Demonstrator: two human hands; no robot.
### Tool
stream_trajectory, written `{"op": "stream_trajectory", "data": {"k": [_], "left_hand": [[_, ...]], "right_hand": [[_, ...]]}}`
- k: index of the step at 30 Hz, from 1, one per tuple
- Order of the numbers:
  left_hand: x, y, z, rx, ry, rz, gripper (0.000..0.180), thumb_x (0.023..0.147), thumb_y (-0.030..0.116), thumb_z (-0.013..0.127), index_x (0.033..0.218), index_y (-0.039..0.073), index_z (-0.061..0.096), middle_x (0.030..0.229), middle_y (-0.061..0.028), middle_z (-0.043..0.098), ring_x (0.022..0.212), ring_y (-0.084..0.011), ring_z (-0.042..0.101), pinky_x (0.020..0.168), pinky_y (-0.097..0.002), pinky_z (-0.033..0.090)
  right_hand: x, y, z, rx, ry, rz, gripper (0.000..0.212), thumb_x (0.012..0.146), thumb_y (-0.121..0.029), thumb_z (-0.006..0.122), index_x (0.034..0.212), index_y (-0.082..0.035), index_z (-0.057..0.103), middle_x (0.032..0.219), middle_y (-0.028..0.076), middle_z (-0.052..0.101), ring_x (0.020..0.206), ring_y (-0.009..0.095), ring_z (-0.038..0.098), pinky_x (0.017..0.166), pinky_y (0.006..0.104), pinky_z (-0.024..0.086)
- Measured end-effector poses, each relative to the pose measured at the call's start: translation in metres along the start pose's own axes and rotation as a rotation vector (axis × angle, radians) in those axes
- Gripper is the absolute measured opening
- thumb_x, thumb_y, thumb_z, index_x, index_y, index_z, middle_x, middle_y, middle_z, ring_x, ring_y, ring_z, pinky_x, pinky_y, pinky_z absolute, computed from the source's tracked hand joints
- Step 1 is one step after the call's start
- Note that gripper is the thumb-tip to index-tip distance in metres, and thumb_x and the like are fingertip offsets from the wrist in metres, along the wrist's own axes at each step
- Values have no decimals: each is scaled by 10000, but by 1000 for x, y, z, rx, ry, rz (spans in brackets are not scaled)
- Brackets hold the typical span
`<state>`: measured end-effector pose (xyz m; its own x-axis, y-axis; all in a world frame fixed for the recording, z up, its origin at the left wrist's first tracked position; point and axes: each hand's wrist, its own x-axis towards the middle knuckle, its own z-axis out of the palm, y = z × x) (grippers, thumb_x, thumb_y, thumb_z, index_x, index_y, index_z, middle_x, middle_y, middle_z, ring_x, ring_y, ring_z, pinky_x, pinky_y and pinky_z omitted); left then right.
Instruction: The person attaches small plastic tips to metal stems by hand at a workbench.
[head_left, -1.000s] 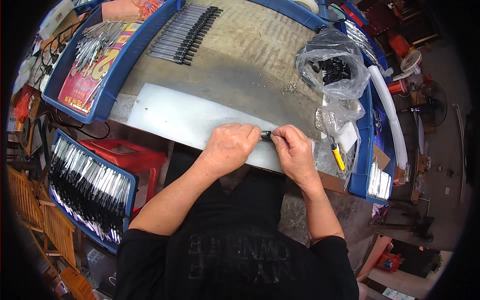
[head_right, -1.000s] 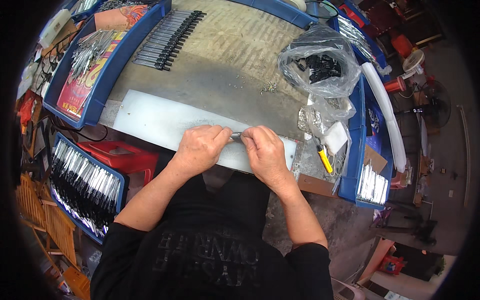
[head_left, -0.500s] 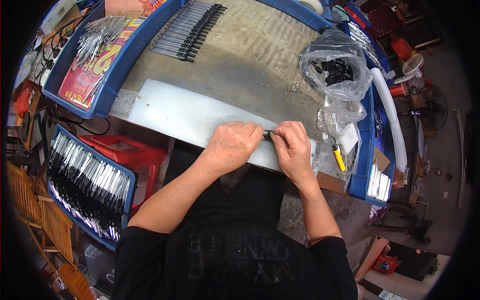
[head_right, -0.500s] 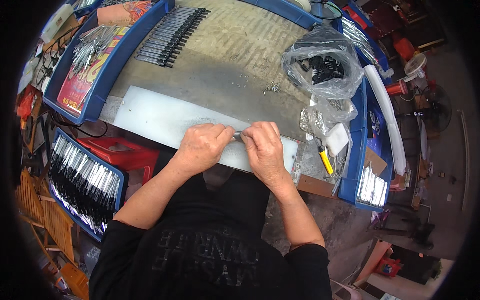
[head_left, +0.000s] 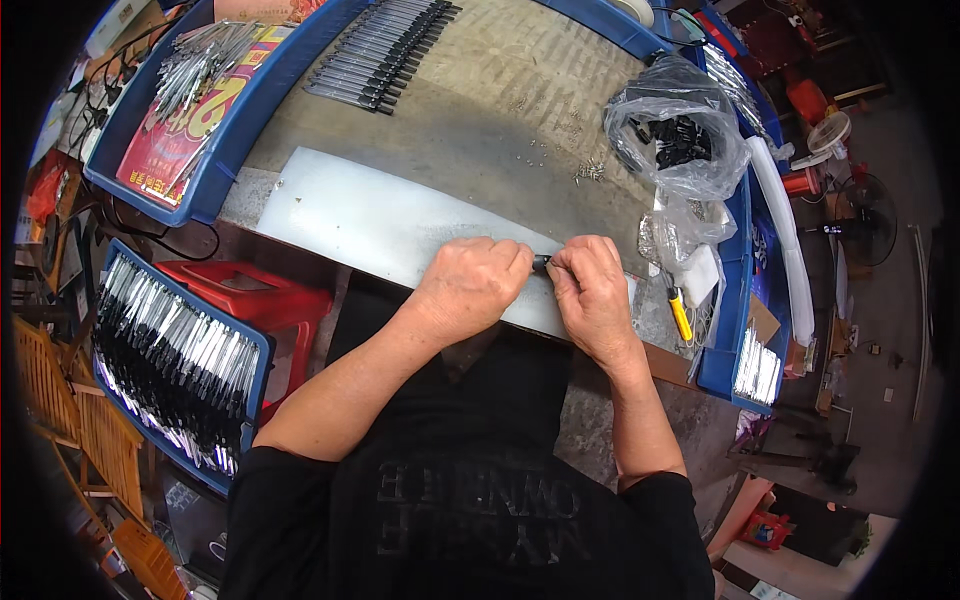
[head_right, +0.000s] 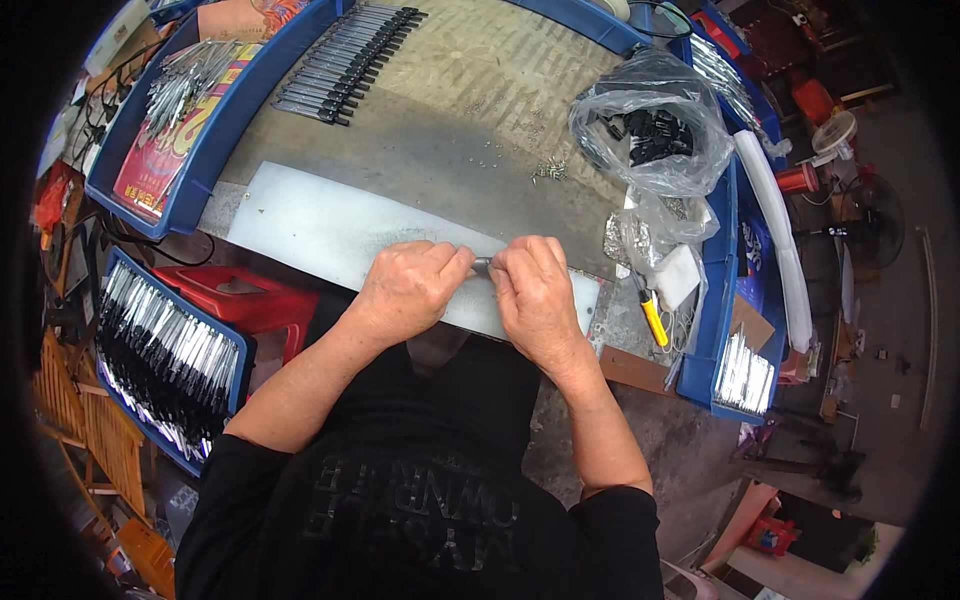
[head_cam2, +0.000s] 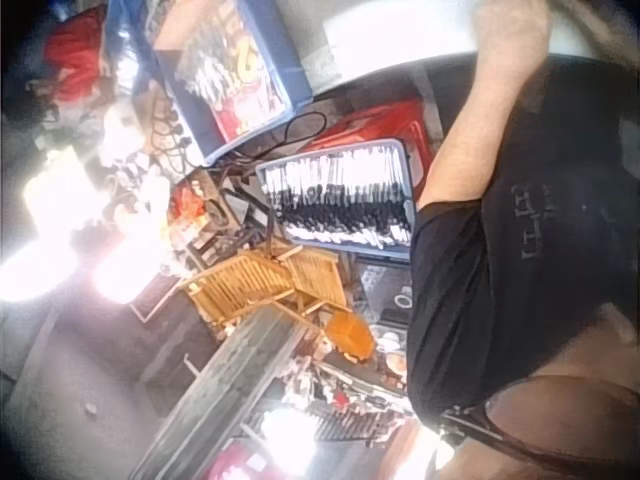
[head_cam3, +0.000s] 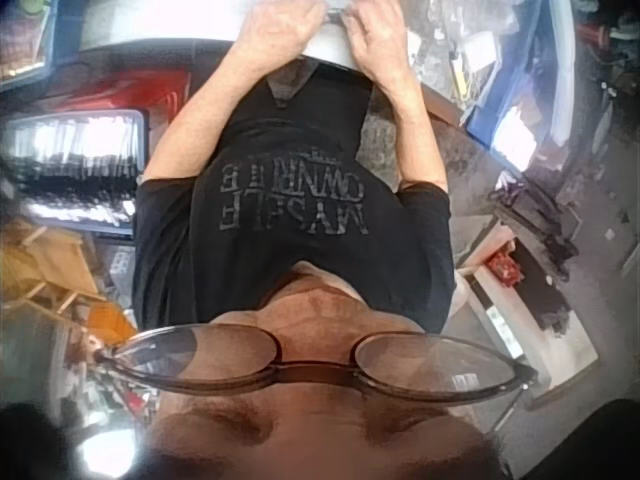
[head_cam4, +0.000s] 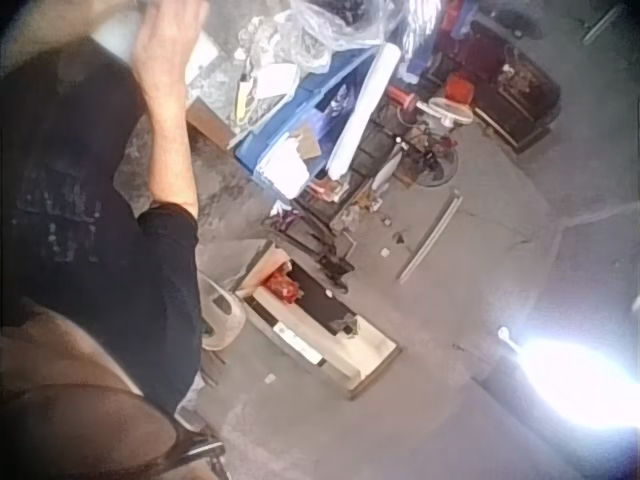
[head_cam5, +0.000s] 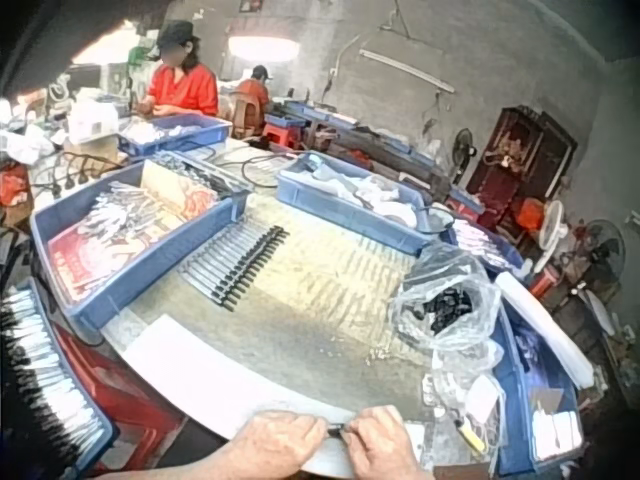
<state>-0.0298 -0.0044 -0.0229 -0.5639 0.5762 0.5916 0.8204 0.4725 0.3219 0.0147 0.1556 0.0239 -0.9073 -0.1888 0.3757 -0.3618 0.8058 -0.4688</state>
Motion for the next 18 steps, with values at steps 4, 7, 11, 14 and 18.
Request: {"op": "stream_trajectory", "data": {"k": [4, 7, 11, 14, 18], "left_hand": [[1, 1, -4, 32, 4, 14, 102, 690, 89, 583, 768, 41, 539, 605, -33, 466, 524, -167, 532, 458, -289, 441], [1, 1, -1, 43, 4, 26, 102, 693, 94, 585, 770, 40, 543, 602, -32, 464, 519, -167, 527, 457, -285, 440], [2, 1, -4, 35, 4, 16, 102, 701, 103, 592, 770, 45, 545, 604, -33, 471, 525, -169, 534, 460, -287, 441], [1, 1, -5, 4, 18, -9, 97, 716, 107, 600, 772, 49, 546, 605, -37, 484, 531, -174, 544, 465, -295, 443], [0, 0, -1, -27, 8, -43, 103, 729, 116, 611, 778, 50, 549, 602, -43, 496, 534, -186, 550, 469, -310, 445]], "right_hand": [[5, -5, -3, -42, -58, -31, 92, 718, 19, 599, 769, 2, 525, 773, 126, 499, 763, 297, 477, 675, 375, 401], [5, -3, -4, -67, -101, 1, 104, 713, 10, 607, 777, 1, 525, 765, 125, 496, 760, 300, 475, 678, 379, 400], [9, -1, -7, -20, -150, 158, 165, 698, -33, 650, 808, -2, 531, 772, 119, 512, 772, 291, 485, 692, 371, 407], [9, 5, -11, 55, -169, 259, 226, 684, -64, 682, 846, -2, 537, 808, 113, 541, 807, 279, 510, 718, 354, 419], [5, 10, -16, 143, -192, 327, 246, 699, -92, 685, 886, 1, 554, 850, 115, 566, 821, 272, 534, 730, 339, 433]]}}
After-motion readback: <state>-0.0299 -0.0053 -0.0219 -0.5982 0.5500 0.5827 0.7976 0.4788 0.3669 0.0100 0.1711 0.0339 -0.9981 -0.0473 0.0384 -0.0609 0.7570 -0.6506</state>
